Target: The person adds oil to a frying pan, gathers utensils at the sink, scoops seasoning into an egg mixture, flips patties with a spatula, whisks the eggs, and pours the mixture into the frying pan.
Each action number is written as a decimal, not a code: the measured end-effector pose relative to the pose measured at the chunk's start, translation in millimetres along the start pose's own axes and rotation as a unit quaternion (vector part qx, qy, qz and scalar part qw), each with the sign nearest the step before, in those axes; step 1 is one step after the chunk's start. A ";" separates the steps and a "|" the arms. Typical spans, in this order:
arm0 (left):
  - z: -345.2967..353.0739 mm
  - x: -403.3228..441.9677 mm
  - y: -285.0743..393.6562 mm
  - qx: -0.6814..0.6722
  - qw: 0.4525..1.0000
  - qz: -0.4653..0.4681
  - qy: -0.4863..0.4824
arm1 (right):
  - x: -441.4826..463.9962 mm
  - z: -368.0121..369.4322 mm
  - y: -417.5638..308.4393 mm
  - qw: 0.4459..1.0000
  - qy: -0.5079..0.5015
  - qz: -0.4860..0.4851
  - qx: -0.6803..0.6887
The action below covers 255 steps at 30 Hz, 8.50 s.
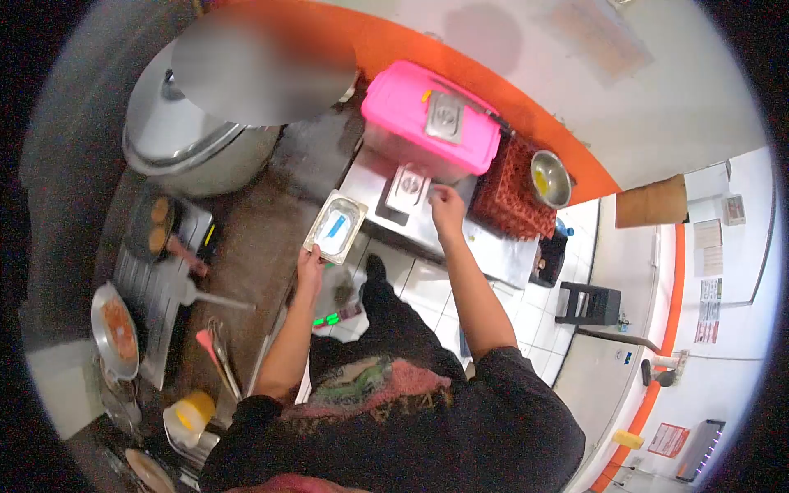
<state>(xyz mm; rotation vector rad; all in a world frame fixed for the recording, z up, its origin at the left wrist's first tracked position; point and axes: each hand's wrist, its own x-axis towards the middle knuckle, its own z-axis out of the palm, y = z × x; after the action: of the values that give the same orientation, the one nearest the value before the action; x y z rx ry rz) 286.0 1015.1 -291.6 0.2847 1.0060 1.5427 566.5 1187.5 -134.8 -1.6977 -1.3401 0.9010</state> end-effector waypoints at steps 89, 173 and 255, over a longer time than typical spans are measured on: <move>-464.0 -590.5 248.2 0.479 0.677 0.160 0.535 | -768.4 447.0 -168.5 0.646 -0.689 -0.320 0.071; -353.5 -481.7 153.9 -0.351 0.842 0.155 0.378 | -796.2 454.8 -156.1 0.839 -0.460 -0.255 0.140; -337.9 -453.5 148.3 -0.383 0.787 0.217 0.432 | -780.7 474.1 -135.0 0.756 -0.606 -0.246 -0.001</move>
<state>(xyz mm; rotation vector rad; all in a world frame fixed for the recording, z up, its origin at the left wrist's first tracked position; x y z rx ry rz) 71.7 475.3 -224.8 -0.9152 0.8962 2.4555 -60.9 511.4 -176.7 -0.4869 -2.4164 1.7449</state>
